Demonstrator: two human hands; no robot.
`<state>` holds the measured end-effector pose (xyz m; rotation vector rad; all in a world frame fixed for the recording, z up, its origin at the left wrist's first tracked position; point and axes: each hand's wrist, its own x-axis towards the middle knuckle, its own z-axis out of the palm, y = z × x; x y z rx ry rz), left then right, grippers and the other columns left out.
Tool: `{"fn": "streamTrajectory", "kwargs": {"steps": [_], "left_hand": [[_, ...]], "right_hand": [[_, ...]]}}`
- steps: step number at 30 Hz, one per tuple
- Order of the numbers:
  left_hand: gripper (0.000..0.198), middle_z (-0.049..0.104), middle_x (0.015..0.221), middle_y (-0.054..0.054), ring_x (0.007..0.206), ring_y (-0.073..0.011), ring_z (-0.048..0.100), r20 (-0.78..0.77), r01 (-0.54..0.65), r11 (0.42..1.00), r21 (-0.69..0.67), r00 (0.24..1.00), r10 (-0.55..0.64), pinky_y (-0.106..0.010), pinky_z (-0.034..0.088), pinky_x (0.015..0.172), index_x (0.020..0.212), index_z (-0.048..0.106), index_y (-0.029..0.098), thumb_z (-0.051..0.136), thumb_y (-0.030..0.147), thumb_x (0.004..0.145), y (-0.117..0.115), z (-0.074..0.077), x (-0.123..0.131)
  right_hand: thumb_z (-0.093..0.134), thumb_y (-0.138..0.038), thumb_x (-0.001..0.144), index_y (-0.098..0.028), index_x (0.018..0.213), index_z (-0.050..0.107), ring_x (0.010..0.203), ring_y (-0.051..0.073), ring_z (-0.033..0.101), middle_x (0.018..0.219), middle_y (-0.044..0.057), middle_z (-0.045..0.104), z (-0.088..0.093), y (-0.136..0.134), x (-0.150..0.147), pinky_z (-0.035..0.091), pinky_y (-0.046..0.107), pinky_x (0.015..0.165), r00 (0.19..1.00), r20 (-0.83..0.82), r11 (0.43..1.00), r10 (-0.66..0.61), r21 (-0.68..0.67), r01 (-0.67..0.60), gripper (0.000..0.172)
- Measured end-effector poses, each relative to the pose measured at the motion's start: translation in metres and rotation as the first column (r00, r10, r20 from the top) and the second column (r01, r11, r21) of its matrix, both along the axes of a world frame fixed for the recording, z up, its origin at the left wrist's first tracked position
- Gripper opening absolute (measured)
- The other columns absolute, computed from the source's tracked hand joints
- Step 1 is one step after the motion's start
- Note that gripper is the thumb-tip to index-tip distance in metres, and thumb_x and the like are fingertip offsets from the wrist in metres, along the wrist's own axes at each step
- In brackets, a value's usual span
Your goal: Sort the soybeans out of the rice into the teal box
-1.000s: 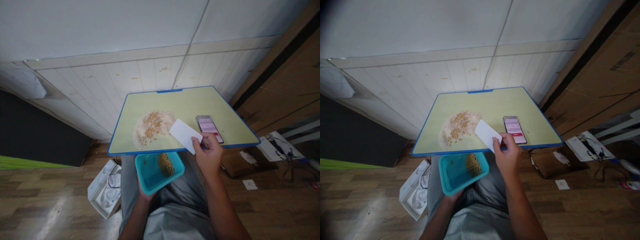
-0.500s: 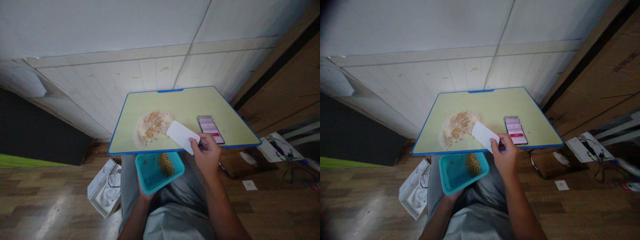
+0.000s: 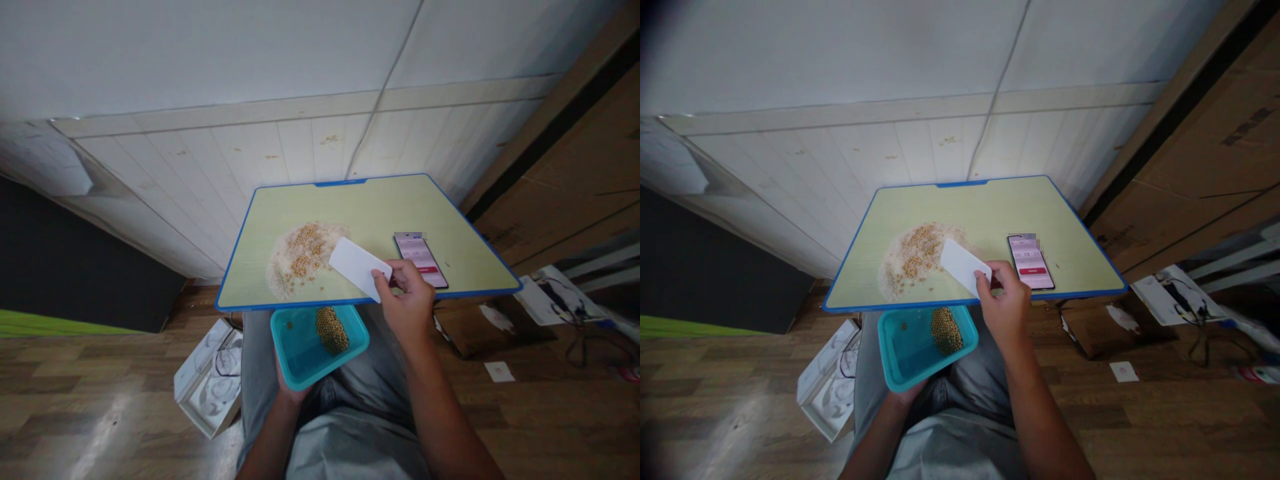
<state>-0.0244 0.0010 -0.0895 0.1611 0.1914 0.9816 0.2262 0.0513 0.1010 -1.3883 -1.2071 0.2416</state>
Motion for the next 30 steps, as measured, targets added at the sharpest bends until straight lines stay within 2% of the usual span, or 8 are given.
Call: {"fn": "streamTrajectory", "kwargs": {"steps": [5,9,12,18,20,24,27,30], "left_hand": [[0.071,0.070,0.158,0.001,0.156,-0.0273,0.054,-0.009,-0.017,1.000,-0.023,1.000,0.017,-0.042,0.032,0.135,0.152,0.069,0.029,0.020,0.060,0.110,-0.001,-0.017,-0.002],[0.070,0.070,0.158,-0.001,0.160,-0.0265,0.049,0.017,-0.007,1.000,0.023,1.000,0.007,-0.044,0.025,0.138,0.155,0.066,0.028,0.026,0.063,0.109,0.001,-0.025,-0.006],[0.068,0.071,0.157,0.000,0.164,-0.0271,0.043,0.021,0.016,0.999,0.042,1.000,-0.017,-0.047,0.020,0.141,0.155,0.066,0.031,0.024,0.060,0.110,0.002,-0.020,-0.006],[0.073,0.073,0.154,0.000,0.164,-0.0271,0.043,0.058,0.004,0.995,0.101,0.998,-0.010,-0.050,0.027,0.140,0.159,0.062,0.031,0.015,0.060,0.110,0.003,-0.005,-0.003],[0.073,0.073,0.153,-0.001,0.164,-0.0270,0.044,0.055,0.008,0.996,0.088,0.998,-0.013,-0.048,0.028,0.139,0.157,0.064,0.030,0.016,0.060,0.110,0.003,-0.001,-0.002],[0.067,0.077,0.148,0.000,0.154,-0.0254,0.057,0.000,-0.013,1.000,0.010,1.000,0.013,-0.044,0.038,0.135,0.147,0.072,0.029,0.023,0.057,0.112,0.003,0.009,0.000],[0.066,0.078,0.146,0.001,0.148,-0.0264,0.061,-0.041,-0.031,0.998,-0.048,0.999,0.029,-0.045,0.046,0.130,0.142,0.075,0.031,0.024,0.059,0.112,0.003,0.014,0.003],[0.065,0.076,0.149,0.001,0.149,-0.0270,0.061,-0.060,-0.041,0.997,-0.065,0.998,0.037,-0.048,0.046,0.130,0.140,0.075,0.032,0.023,0.059,0.112,0.003,0.013,0.004]], "right_hand": [[0.073,-0.029,0.093,-0.023,0.093,0.072,0.063,0.016,0.072,0.077,-0.001,0.078,0.001,-0.001,0.000,0.055,0.024,0.060,0.999,0.010,0.999,0.051,-0.018,-0.051,0.007],[0.073,-0.029,0.093,-0.023,0.093,0.072,0.064,0.016,0.072,0.077,-0.001,0.077,0.000,-0.001,0.000,0.056,0.025,0.061,1.000,-0.011,1.000,0.020,0.015,-0.020,0.006],[0.073,-0.028,0.093,-0.023,0.094,0.072,0.064,0.016,0.072,0.078,-0.001,0.077,0.002,0.001,0.001,0.057,0.025,0.062,1.000,-0.014,0.999,0.028,0.022,-0.028,0.005],[0.072,-0.027,0.094,-0.024,0.092,0.072,0.064,0.015,0.073,0.076,-0.002,0.076,0.006,-0.001,-0.003,0.056,0.024,0.062,0.985,0.045,0.986,0.164,0.003,-0.165,0.004],[0.072,-0.027,0.095,-0.024,0.093,0.073,0.065,0.015,0.073,0.076,-0.002,0.076,0.005,-0.004,-0.005,0.056,0.024,0.063,0.978,0.053,0.979,0.203,-0.003,-0.203,0.004],[0.071,-0.026,0.096,-0.024,0.094,0.074,0.066,0.015,0.073,0.077,-0.002,0.077,0.006,-0.007,-0.010,0.057,0.023,0.065,0.956,0.062,0.958,0.286,-0.006,-0.286,0.004],[0.070,-0.025,0.096,-0.024,0.094,0.075,0.066,0.014,0.073,0.078,-0.002,0.077,0.008,-0.006,-0.013,0.056,0.022,0.065,0.940,0.064,0.942,0.336,-0.015,-0.335,0.005],[0.071,-0.025,0.095,-0.023,0.092,0.075,0.065,0.014,0.072,0.075,-0.002,0.077,0.011,-0.006,-0.015,0.055,0.022,0.064,0.931,0.071,0.934,0.357,-0.029,-0.356,0.005]]}}
